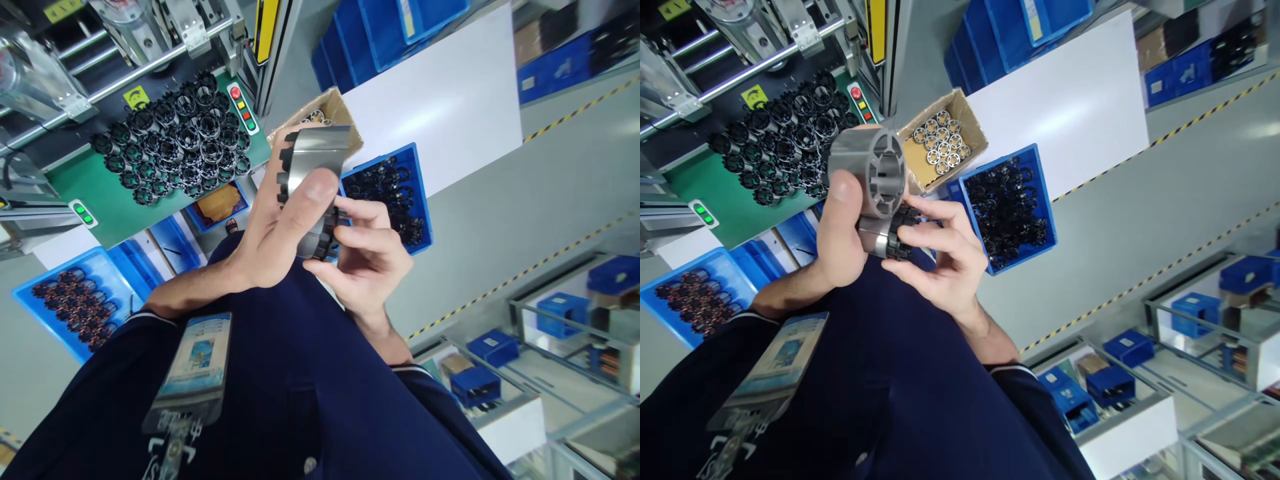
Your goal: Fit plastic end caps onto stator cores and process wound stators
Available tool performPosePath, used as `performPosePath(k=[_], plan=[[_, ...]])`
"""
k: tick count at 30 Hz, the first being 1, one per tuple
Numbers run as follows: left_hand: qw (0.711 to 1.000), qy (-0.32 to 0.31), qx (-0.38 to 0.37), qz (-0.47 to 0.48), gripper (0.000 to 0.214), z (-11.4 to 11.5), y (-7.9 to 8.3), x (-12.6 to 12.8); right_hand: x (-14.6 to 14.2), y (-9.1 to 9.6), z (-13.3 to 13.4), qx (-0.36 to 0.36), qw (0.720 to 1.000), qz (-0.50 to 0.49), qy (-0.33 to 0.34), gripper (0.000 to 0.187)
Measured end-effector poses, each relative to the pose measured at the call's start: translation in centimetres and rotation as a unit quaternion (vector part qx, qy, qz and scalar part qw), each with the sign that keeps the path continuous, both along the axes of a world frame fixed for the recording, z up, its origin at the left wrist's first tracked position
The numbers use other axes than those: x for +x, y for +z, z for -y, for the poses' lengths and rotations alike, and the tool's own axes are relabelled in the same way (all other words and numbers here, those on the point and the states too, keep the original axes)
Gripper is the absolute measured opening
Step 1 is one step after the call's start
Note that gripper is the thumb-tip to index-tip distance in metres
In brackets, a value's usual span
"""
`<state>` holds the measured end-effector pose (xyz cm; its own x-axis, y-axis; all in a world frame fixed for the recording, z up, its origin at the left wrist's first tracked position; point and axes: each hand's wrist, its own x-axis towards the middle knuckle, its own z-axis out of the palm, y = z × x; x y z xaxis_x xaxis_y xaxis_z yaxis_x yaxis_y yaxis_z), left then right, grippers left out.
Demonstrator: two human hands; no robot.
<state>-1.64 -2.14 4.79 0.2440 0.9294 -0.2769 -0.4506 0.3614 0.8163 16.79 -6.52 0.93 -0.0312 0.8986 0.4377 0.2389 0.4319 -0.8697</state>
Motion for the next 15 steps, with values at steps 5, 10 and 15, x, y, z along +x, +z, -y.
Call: performPosePath(k=[5, 10, 15], plan=[[0.996, 0.069, -0.007, 0.057, 0.074, -0.3, 0.6, 1.4, 0.6, 0.6, 0.1, -0.114, 0.993, 0.024, 0.022, 0.104], [0.99, 0.143, -0.021, 0.003, 0.09, -0.4, 1.0, 2.2, 1.1, 0.9, -0.5, -0.077, 0.996, -0.008, 0.049, 0.097], [0.993, 0.112, 0.006, 0.039, 0.099, 0.2, -0.6, 2.0, 2.7, -0.5, 0.4, -0.058, 0.996, 0.046, 0.051, 0.126]])
